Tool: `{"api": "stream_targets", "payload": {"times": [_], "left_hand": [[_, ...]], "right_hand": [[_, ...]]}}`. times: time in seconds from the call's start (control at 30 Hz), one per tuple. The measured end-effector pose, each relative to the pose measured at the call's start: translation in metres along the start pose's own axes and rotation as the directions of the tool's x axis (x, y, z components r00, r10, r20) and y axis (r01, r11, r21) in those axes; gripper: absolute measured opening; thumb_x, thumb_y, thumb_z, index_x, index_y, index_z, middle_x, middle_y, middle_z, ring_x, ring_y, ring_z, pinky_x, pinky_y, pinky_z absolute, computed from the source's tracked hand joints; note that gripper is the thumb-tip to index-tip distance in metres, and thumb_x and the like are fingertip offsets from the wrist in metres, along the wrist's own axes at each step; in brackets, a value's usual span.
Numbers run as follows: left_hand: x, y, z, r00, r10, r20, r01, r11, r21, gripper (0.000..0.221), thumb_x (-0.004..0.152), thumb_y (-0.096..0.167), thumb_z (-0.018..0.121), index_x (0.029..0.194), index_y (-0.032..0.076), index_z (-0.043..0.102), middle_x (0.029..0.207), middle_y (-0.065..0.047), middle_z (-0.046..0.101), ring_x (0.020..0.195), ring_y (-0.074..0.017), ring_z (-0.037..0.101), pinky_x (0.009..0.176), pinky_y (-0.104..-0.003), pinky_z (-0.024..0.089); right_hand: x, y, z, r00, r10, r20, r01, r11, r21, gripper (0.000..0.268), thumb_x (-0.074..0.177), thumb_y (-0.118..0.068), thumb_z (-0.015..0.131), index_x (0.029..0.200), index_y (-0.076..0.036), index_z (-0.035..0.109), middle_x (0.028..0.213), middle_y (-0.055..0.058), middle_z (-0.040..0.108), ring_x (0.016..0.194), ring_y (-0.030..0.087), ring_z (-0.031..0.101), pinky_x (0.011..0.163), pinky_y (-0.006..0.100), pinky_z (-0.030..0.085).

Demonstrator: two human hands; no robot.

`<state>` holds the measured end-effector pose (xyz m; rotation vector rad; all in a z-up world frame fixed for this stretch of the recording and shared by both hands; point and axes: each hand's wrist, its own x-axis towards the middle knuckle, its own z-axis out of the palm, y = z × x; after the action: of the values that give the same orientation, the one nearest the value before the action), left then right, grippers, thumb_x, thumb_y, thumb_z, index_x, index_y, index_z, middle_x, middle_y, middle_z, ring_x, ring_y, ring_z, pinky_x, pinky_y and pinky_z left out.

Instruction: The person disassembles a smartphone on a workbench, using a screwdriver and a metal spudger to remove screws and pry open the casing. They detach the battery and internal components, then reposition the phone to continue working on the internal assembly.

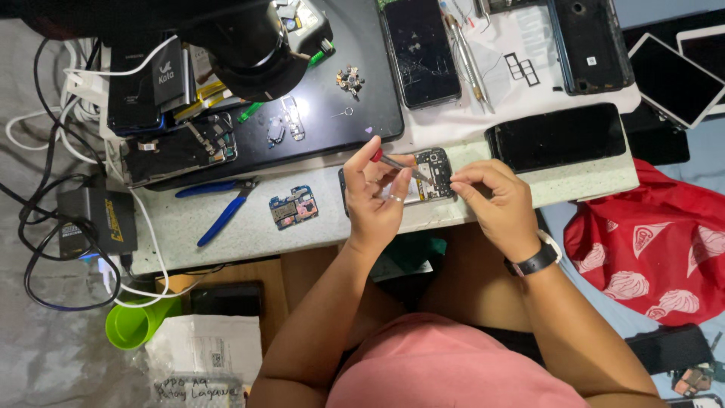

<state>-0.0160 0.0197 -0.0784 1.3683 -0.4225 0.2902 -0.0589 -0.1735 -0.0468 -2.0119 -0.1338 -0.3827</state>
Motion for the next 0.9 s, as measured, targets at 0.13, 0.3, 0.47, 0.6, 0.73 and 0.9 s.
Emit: {"api": "stream_targets", "payload": {"times": [0.13, 0.3, 0.47, 0.6, 0.73, 0.9], "left_hand": [[0.005, 0.001, 0.002, 0.999, 0.048, -0.012, -0.048, 0.999, -0.003, 0.060, 0.103, -0.009, 0.063, 0.152, 0.003, 0.031, 0.121, -0.017, 0.069, 0.111, -0.0209, 0.071, 0.097, -0.031, 0.059], [0.001, 0.003, 0.001, 0.997, 0.075, 0.009, -0.075, 0.997, 0.000, 0.058, 0.102, -0.010, 0.064, 0.150, 0.002, 0.033, 0.118, -0.017, 0.069, 0.109, -0.0212, 0.072, 0.095, -0.032, 0.061], [0.004, 0.003, 0.001, 0.995, 0.098, 0.012, -0.098, 0.995, 0.000, 0.057, 0.102, -0.010, 0.063, 0.150, 0.002, 0.033, 0.118, -0.017, 0.070, 0.109, -0.0210, 0.072, 0.096, -0.032, 0.060], [-0.003, 0.007, -0.002, 0.998, 0.055, -0.023, -0.056, 0.997, -0.044, 0.059, 0.103, -0.010, 0.063, 0.151, 0.004, 0.032, 0.118, -0.018, 0.069, 0.110, -0.0215, 0.071, 0.096, -0.032, 0.060], [0.000, 0.008, -0.015, 0.992, 0.053, -0.115, -0.056, 0.998, -0.030, 0.062, 0.102, -0.011, 0.064, 0.151, 0.007, 0.031, 0.117, -0.020, 0.072, 0.107, -0.0222, 0.073, 0.092, -0.031, 0.061], [0.006, 0.003, -0.035, 0.991, 0.049, -0.126, -0.054, 0.998, -0.038, 0.061, 0.103, -0.010, 0.063, 0.150, 0.009, 0.029, 0.119, -0.019, 0.069, 0.109, -0.0218, 0.073, 0.097, -0.035, 0.064]], "right_hand": [[0.024, -0.004, -0.008, 0.999, 0.030, -0.033, -0.029, 0.999, 0.026, 0.007, 0.095, -0.006, 0.072, 0.100, -0.002, 0.074, 0.094, 0.007, 0.072, 0.085, 0.015, 0.068, 0.077, 0.027, 0.053], [0.124, 0.022, -0.037, 0.951, -0.284, -0.123, 0.216, 0.894, -0.392, 0.014, 0.106, -0.014, 0.078, 0.099, -0.002, 0.075, 0.095, 0.011, 0.072, 0.083, 0.022, 0.066, 0.072, 0.034, 0.049], [0.216, 0.058, -0.046, 0.826, -0.534, -0.181, 0.320, 0.708, -0.629, 0.004, 0.094, -0.008, 0.076, 0.096, -0.007, 0.079, 0.096, 0.011, 0.070, 0.086, 0.028, 0.066, 0.075, 0.039, 0.051], [0.214, 0.052, -0.043, 0.774, -0.627, -0.087, 0.419, 0.611, -0.672, 0.006, 0.093, -0.006, 0.076, 0.098, -0.004, 0.079, 0.096, 0.010, 0.069, 0.090, 0.029, 0.065, 0.078, 0.040, 0.051], [0.157, 0.023, -0.044, 0.928, -0.367, -0.060, 0.308, 0.849, -0.430, 0.020, 0.108, -0.011, 0.079, 0.095, 0.002, 0.071, 0.090, 0.014, 0.066, 0.080, 0.028, 0.063, 0.072, 0.036, 0.047], [0.058, -0.010, -0.020, 0.939, -0.089, 0.333, 0.135, 0.984, -0.117, 0.051, 0.078, -0.019, 0.086, 0.125, -0.007, 0.070, 0.109, 0.010, 0.066, 0.085, 0.022, 0.063, 0.072, 0.031, 0.051]]}}
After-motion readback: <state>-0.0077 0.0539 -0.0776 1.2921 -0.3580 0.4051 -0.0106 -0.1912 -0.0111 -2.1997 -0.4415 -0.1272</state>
